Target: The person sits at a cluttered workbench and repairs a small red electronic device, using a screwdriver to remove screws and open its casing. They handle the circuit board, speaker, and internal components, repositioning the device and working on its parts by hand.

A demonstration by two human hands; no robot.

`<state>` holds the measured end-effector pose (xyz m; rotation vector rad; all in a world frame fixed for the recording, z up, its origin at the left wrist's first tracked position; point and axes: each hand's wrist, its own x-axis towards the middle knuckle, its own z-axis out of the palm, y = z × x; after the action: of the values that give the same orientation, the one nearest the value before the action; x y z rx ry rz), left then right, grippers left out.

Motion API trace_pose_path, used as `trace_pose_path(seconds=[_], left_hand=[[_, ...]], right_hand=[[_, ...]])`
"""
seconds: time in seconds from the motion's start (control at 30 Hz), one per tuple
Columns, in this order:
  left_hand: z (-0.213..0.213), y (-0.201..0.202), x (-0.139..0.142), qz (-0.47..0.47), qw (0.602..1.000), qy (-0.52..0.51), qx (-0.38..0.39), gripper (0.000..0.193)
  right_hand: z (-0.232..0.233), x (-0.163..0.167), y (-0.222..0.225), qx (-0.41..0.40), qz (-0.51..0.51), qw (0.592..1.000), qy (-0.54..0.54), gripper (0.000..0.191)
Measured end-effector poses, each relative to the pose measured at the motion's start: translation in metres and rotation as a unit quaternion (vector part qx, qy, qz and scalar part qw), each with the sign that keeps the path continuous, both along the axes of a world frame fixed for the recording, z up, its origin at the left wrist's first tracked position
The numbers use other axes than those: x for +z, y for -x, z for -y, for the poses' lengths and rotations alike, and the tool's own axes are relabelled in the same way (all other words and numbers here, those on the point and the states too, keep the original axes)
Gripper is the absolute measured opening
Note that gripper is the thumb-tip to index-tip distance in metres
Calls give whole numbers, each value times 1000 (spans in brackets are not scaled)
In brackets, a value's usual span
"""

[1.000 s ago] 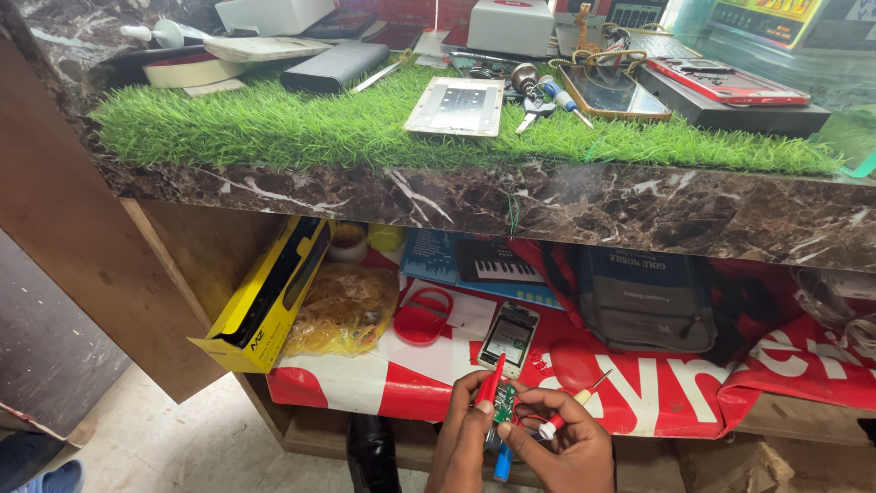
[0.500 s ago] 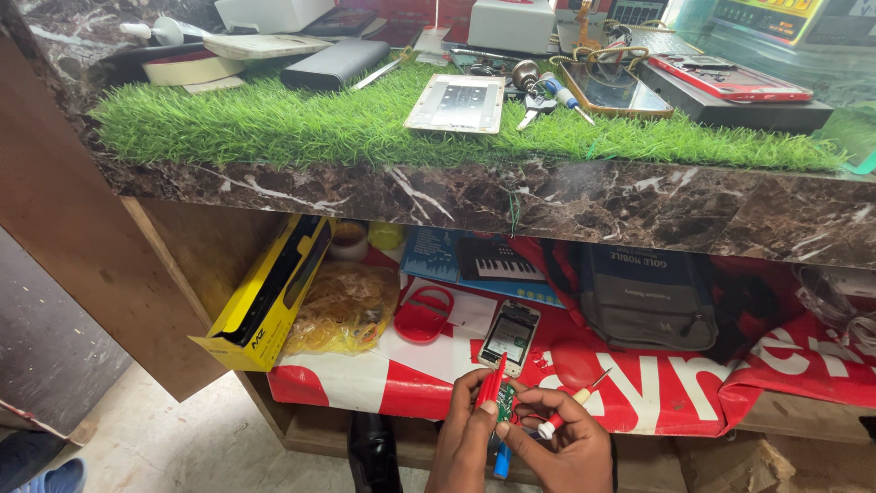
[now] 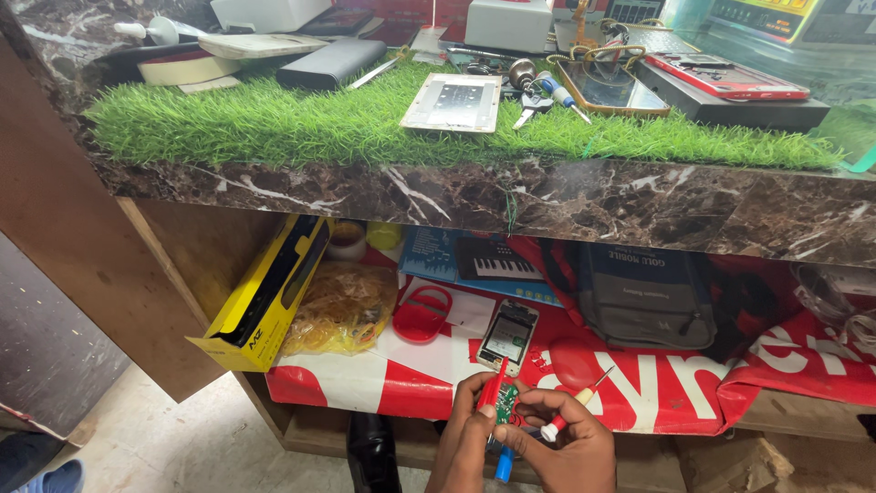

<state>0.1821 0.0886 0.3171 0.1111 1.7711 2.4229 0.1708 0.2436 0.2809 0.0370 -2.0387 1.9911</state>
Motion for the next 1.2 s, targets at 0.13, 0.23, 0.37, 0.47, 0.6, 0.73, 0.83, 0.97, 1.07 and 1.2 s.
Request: trace_pose_path(seconds=[0.13, 0.23, 0.37, 0.47, 0.6, 0.73, 0.83, 0.97, 1.07, 1.2], left_hand=[[1, 0, -4, 9, 1000, 14, -4, 62], [0, 4, -13, -13, 1000, -11, -21, 59], [-6, 14, -31, 28, 994, -101, -17, 60], [-10, 18, -45, 98, 971, -216, -24, 62], [-9, 16, -58, 120, 984, -128, 20, 58], [-3, 4, -61, -224, 949, 220, 34, 42], [0, 11, -58, -144, 985, 50, -80, 34], [-2, 14, -63, -148, 981, 124, -13, 31], [-6, 23, -72, 44, 998, -20, -34, 34], [-10, 30, -79, 143, 986, -82, -11, 39]], right_hand=[[1, 1, 0, 1, -7, 1000, 27, 45], [2, 3, -2, 9, -11, 1000, 26, 45], [7, 10, -6, -16, -11, 1000, 12, 45], [10, 18, -10, -53, 32, 997, -53, 46], [12, 25, -13, -81, 37, 991, -99, 47], [11, 25, -10, -124, 16, 977, -173, 43], [11, 22, -9, -138, 60, 975, -162, 42], [10, 22, -7, -112, 73, 982, -130, 49], [10, 23, -6, -97, 93, 982, -135, 55], [9, 20, -5, -90, 103, 979, -152, 61]])
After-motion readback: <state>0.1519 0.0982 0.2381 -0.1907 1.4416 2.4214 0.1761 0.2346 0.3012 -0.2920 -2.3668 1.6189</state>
